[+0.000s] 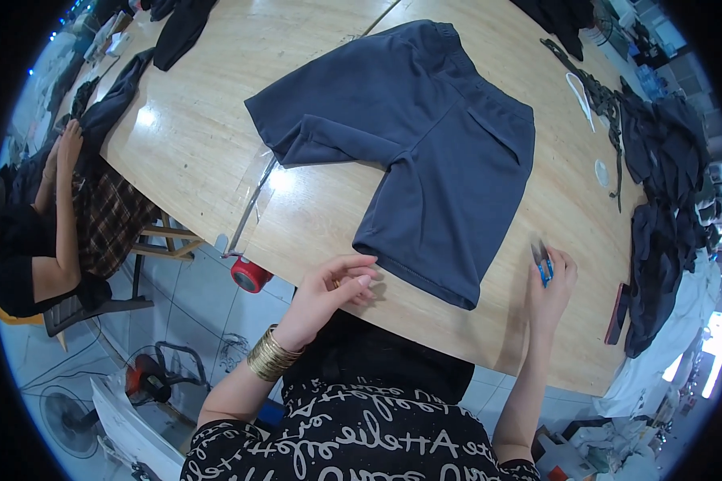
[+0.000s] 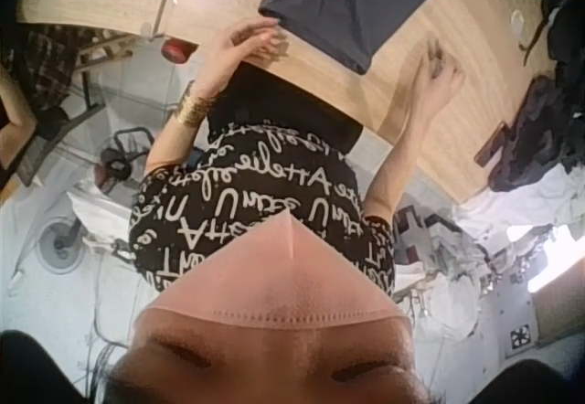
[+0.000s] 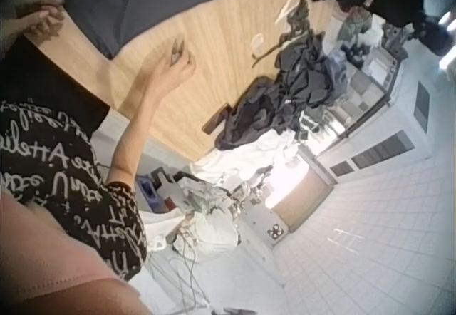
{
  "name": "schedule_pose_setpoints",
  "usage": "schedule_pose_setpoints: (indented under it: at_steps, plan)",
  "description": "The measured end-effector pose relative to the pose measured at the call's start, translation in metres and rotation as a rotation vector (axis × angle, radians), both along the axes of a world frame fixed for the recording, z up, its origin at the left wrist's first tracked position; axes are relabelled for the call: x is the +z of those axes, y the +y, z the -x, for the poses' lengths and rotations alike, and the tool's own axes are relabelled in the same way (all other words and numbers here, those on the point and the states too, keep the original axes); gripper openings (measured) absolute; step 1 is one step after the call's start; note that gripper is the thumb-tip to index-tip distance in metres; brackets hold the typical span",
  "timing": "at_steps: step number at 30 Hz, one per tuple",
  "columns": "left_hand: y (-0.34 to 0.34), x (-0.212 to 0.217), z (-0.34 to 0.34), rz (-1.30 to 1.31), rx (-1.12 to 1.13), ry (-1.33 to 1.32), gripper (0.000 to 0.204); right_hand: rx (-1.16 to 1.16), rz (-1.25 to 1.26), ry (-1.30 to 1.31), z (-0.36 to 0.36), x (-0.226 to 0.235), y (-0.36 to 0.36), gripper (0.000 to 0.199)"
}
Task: Inspect and trim loose threads from a pair of gray shorts using small thread nippers.
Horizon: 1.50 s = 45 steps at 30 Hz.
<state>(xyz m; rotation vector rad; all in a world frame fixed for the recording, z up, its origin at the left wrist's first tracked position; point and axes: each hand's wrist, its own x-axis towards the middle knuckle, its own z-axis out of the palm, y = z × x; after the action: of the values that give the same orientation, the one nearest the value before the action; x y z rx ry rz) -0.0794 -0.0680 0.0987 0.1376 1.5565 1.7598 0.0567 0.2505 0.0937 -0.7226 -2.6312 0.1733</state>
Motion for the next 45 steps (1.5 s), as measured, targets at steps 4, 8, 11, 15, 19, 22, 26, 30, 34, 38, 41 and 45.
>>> schedule_pose_setpoints:
  at_steps: [4, 8, 11, 15, 19, 22, 26, 30, 34, 38, 41, 45]
  plan:
    - [0.015, 0.009, -0.003, -0.174, 0.211, -0.492, 0.037, 0.183, 1.036, -0.005, 0.024, 0.032, -0.084, 0.023]
    - [0.026, -0.024, 0.006, -0.624, 0.359, -0.81, 0.022, 0.369, 1.779, -0.208, 0.044, 0.001, -0.142, 0.028]
    - [0.045, -0.017, 0.006, -0.45, 0.409, -0.664, 0.023, 0.208, 2.282, 0.057, 0.061, -0.013, -0.152, 0.034]
    - [0.056, -0.001, -0.005, -0.403, 0.277, -0.545, 0.026, 0.004, 2.418, 0.381, 0.081, -0.005, -0.15, 0.034]
    - [0.063, 0.003, -0.005, -0.716, 0.254, -1.025, 0.032, -0.115, 2.396, 0.49, 0.08, 0.001, -0.14, 0.02]
    - [0.071, -0.004, 0.0, -0.832, 0.219, -1.116, 0.031, -0.119, 2.044, 0.751, 0.077, 0.026, -0.136, 0.007]
    - [0.085, -0.006, -0.004, -0.722, 0.213, -0.832, 0.022, -0.102, 1.893, 0.812, 0.069, 0.032, -0.124, 0.004]
    - [0.094, 0.009, -0.01, -0.447, 0.288, -0.461, 0.014, -0.068, 1.824, 0.804, 0.069, 0.026, -0.118, 0.013]
    - [0.099, 0.013, -0.01, -0.409, 0.351, -0.407, 0.012, -0.005, 2.071, 0.749, 0.083, 0.023, -0.134, 0.014]
    - [0.1, 0.002, -0.013, -0.367, 0.408, -0.293, 0.008, 0.088, 1.908, 0.625, 0.091, 0.017, -0.137, 0.018]
    - [0.099, -0.005, -0.012, -0.348, 0.436, -0.223, 0.008, 0.011, 1.697, 0.652, 0.097, 0.023, -0.142, 0.013]
    - [0.102, -0.003, -0.009, -0.321, 0.479, -0.172, 0.01, 0.034, 1.603, 0.621, 0.099, 0.023, -0.135, 0.014]
